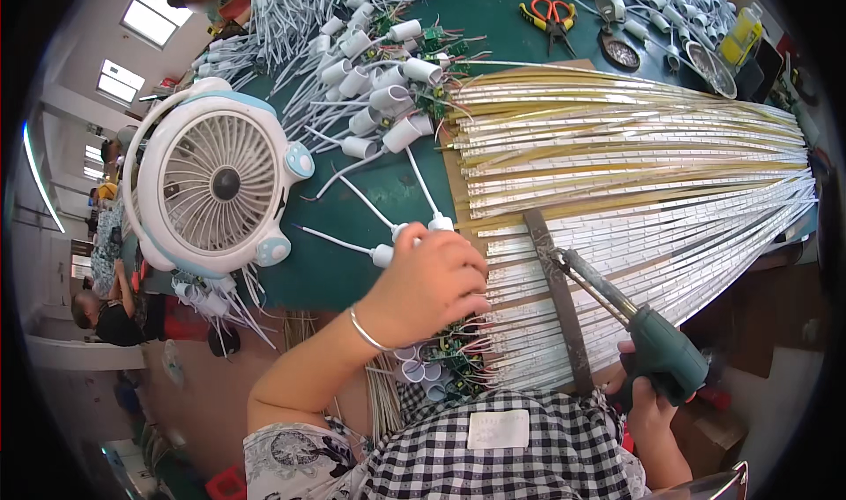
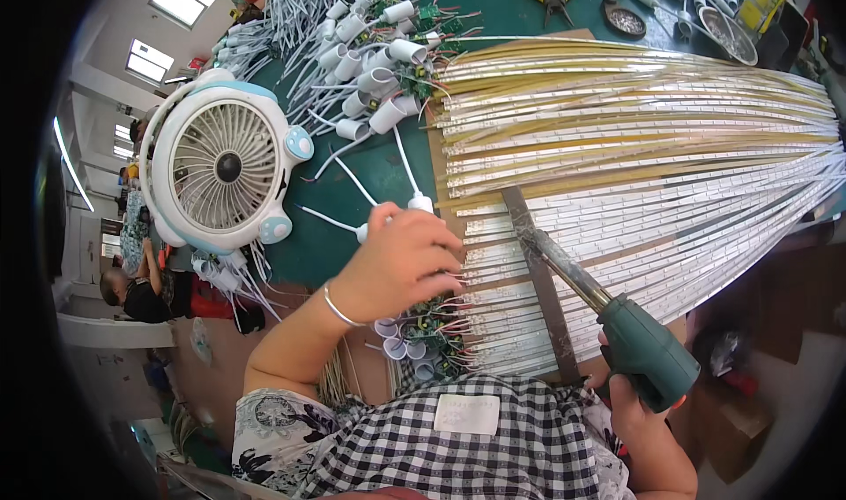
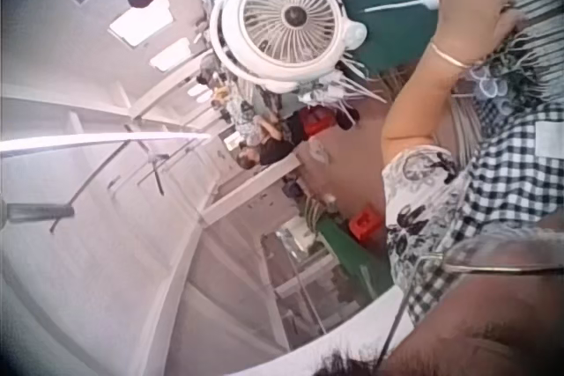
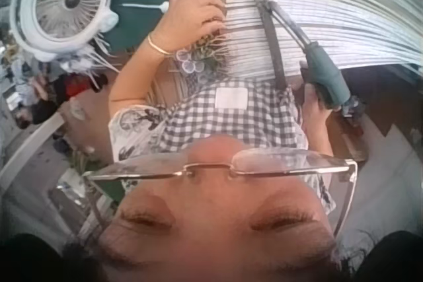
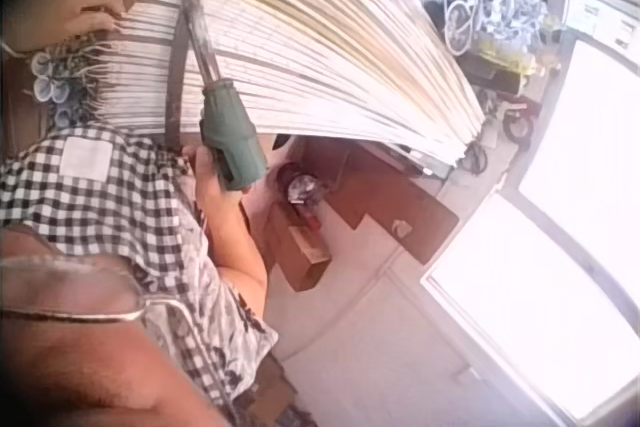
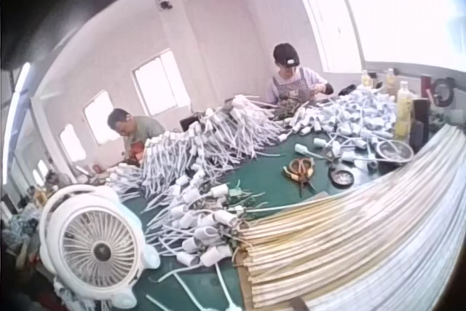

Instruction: Apply adhesive or sealant to the connections and wires of LED light strips using a glue-like dispenser tool at an industrial workstation.

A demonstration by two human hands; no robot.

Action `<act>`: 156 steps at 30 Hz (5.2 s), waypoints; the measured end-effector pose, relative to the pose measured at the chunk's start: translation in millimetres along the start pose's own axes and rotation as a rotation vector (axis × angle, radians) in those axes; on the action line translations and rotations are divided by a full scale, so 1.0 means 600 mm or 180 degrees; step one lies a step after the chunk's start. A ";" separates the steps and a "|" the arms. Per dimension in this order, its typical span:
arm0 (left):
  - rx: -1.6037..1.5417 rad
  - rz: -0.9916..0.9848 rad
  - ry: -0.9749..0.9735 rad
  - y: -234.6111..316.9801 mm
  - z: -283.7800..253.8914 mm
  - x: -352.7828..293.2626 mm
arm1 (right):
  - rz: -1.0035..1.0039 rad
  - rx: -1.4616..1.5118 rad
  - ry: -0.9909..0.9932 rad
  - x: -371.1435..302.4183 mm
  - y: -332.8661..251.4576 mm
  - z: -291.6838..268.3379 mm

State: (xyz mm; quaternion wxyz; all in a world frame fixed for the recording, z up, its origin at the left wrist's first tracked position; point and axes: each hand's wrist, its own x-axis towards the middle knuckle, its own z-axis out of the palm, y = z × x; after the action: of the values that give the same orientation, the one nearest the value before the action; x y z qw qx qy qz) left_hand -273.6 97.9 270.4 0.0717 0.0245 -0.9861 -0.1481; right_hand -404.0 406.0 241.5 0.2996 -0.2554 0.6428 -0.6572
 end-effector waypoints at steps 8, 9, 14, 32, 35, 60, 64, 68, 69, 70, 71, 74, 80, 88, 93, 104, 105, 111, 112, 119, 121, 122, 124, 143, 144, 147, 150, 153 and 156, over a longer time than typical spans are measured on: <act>0.1292 0.0431 0.1693 -0.169 -0.028 0.142 | 0.0027 0.0025 0.0183 0.001 -0.006 0.005; 0.1426 0.0576 0.1727 -0.181 -0.022 0.156 | 0.0067 0.0034 0.0216 -0.001 -0.006 0.004; 0.1579 0.0911 0.1557 -0.219 -0.003 0.189 | 0.0047 0.0050 0.0259 -0.005 -0.004 0.006; -0.0128 -0.0325 0.0875 0.003 -0.053 -0.020 | 0.0283 -0.0039 0.0172 -0.011 0.006 0.002; 0.0084 -0.0071 0.0645 0.049 0.021 -0.042 | 0.0203 -0.0067 0.0006 -0.006 0.005 0.005; 0.0775 -0.0470 0.0784 0.082 0.077 -0.065 | 0.0559 -0.0555 -0.0642 -0.034 0.004 -0.004; 0.0691 -0.0387 0.0774 0.078 0.069 -0.062 | 0.0384 -0.0574 -0.0456 -0.025 0.000 0.004; 0.0644 -0.0352 0.0780 0.074 0.070 -0.061 | 0.0383 -0.0398 -0.0387 -0.024 0.000 0.009; 0.0653 -0.0337 0.0778 0.074 0.071 -0.061 | 0.0418 -0.0328 -0.0344 -0.026 0.001 0.011; 0.0663 -0.0323 0.0776 0.074 0.071 -0.062 | 0.0453 -0.0258 -0.0302 -0.026 0.001 0.013; 0.0673 -0.0309 0.0774 0.074 0.072 -0.063 | 0.0432 -0.0298 -0.0390 -0.026 0.001 0.011; 0.0628 -0.0340 0.0825 0.076 0.070 -0.061 | 0.0481 -0.0153 -0.0483 -0.026 -0.002 0.010; 0.0046 -0.0439 0.1097 0.066 0.066 -0.063 | 0.0822 0.1361 -0.0006 0.012 -0.037 0.060; -0.0353 -0.0455 0.1289 0.063 0.065 -0.072 | 0.0943 0.2747 -0.0233 0.097 -0.007 0.165; -0.0373 -0.0437 0.1279 0.065 0.067 -0.070 | 0.0824 0.2765 -0.0292 0.095 -0.005 0.166; 0.0364 -0.0358 0.0921 0.081 0.081 -0.071 | 0.1025 0.2245 -0.0388 0.056 0.000 0.134; 0.0328 -0.0368 0.0916 0.079 0.081 -0.073 | 0.1024 0.2209 -0.0408 0.046 -0.002 0.118; 0.0074 -0.0687 0.0878 0.076 0.083 -0.070 | 0.1048 0.1030 -0.0412 -0.009 -0.006 0.035; 0.0014 -0.0782 0.0832 0.078 0.084 -0.069 | 0.0971 0.0775 -0.0387 -0.015 -0.004 0.027; -0.0047 -0.1170 0.0891 0.084 0.090 -0.063 | 0.0601 0.0304 -0.0626 -0.037 0.012 -0.003; -0.0008 -0.1186 0.0928 0.084 0.093 -0.062 | 0.0340 -0.0368 -0.0965 -0.036 0.020 -0.015; 0.0012 -0.1195 0.0946 0.084 0.093 -0.061 | 0.0480 -0.0375 -0.0946 -0.036 0.014 -0.012; 0.0066 -0.1185 0.0908 0.084 0.093 -0.059 | 0.0758 -0.0378 -0.0914 -0.034 0.001 -0.003; -0.0055 -0.1373 0.0751 0.082 0.088 -0.054 | 0.0346 -0.1505 -0.1221 -0.053 0.035 -0.002; -0.0052 -0.1377 0.0747 0.082 0.088 -0.054 | 0.0344 -0.1510 -0.1245 -0.052 0.036 -0.002; -0.0045 -0.1384 0.0734 0.083 0.088 -0.053 | 0.0516 -0.1345 -0.1130 -0.050 0.029 0.004; -0.0038 -0.1390 0.0729 0.083 0.089 -0.053 | -0.0192 -0.1760 -0.1260 -0.039 0.023 0.002; -0.0027 -0.1401 0.0730 0.083 0.089 -0.054 | -0.0231 -0.1747 -0.1312 -0.043 0.026 -0.003; -0.0022 -0.1402 0.0737 0.083 0.089 -0.053 | 0.0484 -0.1409 -0.1142 -0.049 0.019 0.001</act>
State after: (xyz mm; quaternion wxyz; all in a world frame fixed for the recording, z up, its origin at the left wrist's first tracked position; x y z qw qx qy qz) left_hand -251.3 163.0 230.3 0.1503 0.2553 -0.9416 -0.1597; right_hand -382.5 426.5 231.4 0.3938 -0.3778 0.7245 -0.4209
